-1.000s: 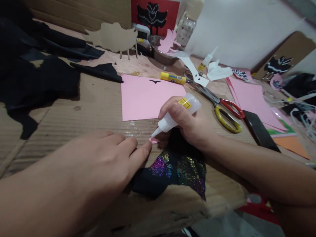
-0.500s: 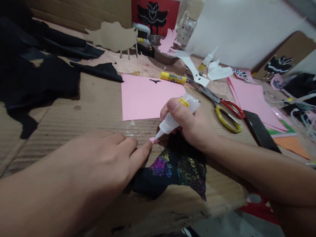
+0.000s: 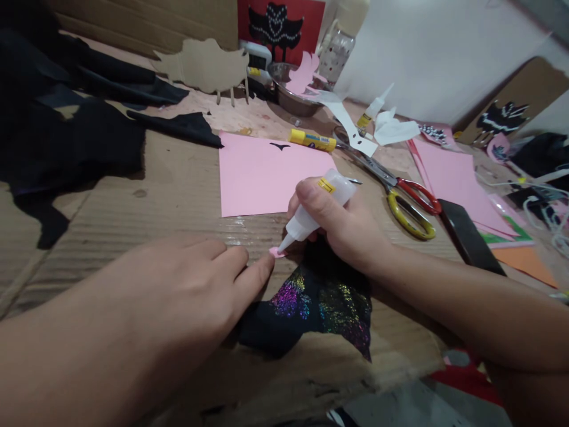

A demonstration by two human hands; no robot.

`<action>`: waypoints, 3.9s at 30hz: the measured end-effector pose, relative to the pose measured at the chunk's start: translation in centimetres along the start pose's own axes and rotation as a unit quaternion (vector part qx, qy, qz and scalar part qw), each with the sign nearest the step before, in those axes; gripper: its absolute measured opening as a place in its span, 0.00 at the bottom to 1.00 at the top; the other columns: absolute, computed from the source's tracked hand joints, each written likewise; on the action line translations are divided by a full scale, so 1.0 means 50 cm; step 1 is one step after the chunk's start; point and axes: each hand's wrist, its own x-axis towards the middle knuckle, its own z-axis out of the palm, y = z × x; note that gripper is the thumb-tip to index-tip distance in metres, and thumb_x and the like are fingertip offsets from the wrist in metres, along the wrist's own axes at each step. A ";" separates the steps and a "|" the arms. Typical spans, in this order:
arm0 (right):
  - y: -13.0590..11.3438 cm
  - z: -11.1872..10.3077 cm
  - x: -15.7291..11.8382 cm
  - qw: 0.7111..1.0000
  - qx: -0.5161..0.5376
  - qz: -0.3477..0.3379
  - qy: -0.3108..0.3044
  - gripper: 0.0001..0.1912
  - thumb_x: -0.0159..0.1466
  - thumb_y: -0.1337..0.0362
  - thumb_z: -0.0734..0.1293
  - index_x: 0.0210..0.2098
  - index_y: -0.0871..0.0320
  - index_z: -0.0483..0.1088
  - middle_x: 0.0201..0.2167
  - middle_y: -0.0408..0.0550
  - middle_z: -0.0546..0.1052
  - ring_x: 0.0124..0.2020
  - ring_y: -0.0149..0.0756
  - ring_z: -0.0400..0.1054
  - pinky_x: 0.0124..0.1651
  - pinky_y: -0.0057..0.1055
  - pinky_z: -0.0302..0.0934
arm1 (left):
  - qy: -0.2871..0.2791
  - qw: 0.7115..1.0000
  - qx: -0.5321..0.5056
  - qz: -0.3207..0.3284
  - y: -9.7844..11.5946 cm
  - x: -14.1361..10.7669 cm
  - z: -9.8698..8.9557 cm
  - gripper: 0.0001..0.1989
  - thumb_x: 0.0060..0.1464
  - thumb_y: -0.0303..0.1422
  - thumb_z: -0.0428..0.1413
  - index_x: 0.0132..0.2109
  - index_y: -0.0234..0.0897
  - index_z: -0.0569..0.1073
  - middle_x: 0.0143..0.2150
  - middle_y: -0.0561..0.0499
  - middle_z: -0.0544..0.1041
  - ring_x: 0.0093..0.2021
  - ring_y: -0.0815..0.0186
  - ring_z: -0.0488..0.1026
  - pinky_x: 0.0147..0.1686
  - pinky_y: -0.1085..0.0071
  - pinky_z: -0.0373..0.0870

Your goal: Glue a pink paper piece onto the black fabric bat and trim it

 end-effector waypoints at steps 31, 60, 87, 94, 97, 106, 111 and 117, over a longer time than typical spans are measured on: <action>-0.011 0.000 -0.014 0.998 -0.043 -0.033 -0.019 0.32 0.63 0.30 0.70 0.28 0.53 0.70 0.23 0.42 0.74 0.25 0.33 0.67 0.27 0.30 0.65 | -0.012 1.000 -0.001 0.004 -0.003 0.000 0.004 0.27 0.53 0.24 0.52 0.60 0.37 0.77 0.31 0.47 0.77 0.29 0.53 0.71 0.39 0.55 0.72; -0.017 -0.005 -0.013 0.996 -0.060 -0.061 -0.036 0.30 0.65 0.35 0.72 0.25 0.53 0.67 0.22 0.40 0.71 0.25 0.32 0.66 0.28 0.30 0.63 | -0.025 0.999 0.040 0.014 -0.003 -0.001 0.009 0.26 0.53 0.24 0.53 0.59 0.37 0.78 0.30 0.47 0.76 0.33 0.53 0.73 0.39 0.55 0.76; -0.021 -0.013 -0.010 0.990 -0.093 -0.083 -0.067 0.29 0.68 0.37 0.70 0.26 0.54 0.65 0.21 0.40 0.71 0.24 0.30 0.65 0.27 0.29 0.60 | -0.057 0.997 0.042 -0.004 0.004 -0.001 0.004 0.28 0.55 0.23 0.52 0.63 0.33 0.75 0.35 0.45 0.78 0.35 0.53 0.75 0.42 0.51 0.79; -0.023 -0.012 -0.012 0.991 -0.067 -0.080 -0.080 0.29 0.67 0.38 0.71 0.26 0.54 0.65 0.22 0.40 0.71 0.24 0.30 0.66 0.27 0.29 0.61 | -0.011 0.999 0.035 -0.003 0.003 -0.007 0.012 0.28 0.55 0.25 0.51 0.63 0.36 0.75 0.39 0.46 0.81 0.35 0.55 0.75 0.42 0.54 0.78; -0.022 -0.010 -0.013 0.993 -0.058 -0.065 -0.079 0.29 0.67 0.37 0.71 0.27 0.54 0.66 0.22 0.40 0.72 0.25 0.30 0.67 0.27 0.29 0.62 | -0.003 0.999 0.048 0.018 0.009 -0.008 0.014 0.27 0.54 0.29 0.54 0.61 0.35 0.77 0.42 0.43 0.83 0.37 0.51 0.76 0.45 0.52 0.77; -0.019 -0.002 -0.014 0.994 -0.050 -0.062 -0.077 0.29 0.65 0.35 0.71 0.29 0.54 0.68 0.23 0.40 0.73 0.25 0.30 0.66 0.27 0.28 0.62 | 0.010 0.999 0.035 0.027 0.004 -0.004 0.008 0.19 0.54 0.30 0.55 0.52 0.39 0.80 0.39 0.45 0.83 0.34 0.53 0.75 0.40 0.55 0.73; -0.020 -0.003 -0.013 0.994 -0.055 -0.062 -0.076 0.29 0.66 0.35 0.71 0.29 0.54 0.67 0.23 0.40 0.72 0.25 0.30 0.66 0.27 0.28 0.62 | -0.001 0.998 0.049 0.044 0.005 -0.003 0.008 0.21 0.55 0.31 0.53 0.55 0.36 0.80 0.41 0.42 0.83 0.36 0.51 0.75 0.40 0.53 0.73; -0.023 0.000 -0.014 0.994 -0.048 -0.045 -0.086 0.29 0.65 0.35 0.72 0.29 0.54 0.67 0.22 0.39 0.72 0.24 0.30 0.66 0.27 0.28 0.63 | -0.016 0.998 0.049 0.033 0.007 -0.001 0.006 0.21 0.57 0.30 0.53 0.55 0.37 0.80 0.41 0.42 0.83 0.36 0.51 0.75 0.42 0.53 0.74</action>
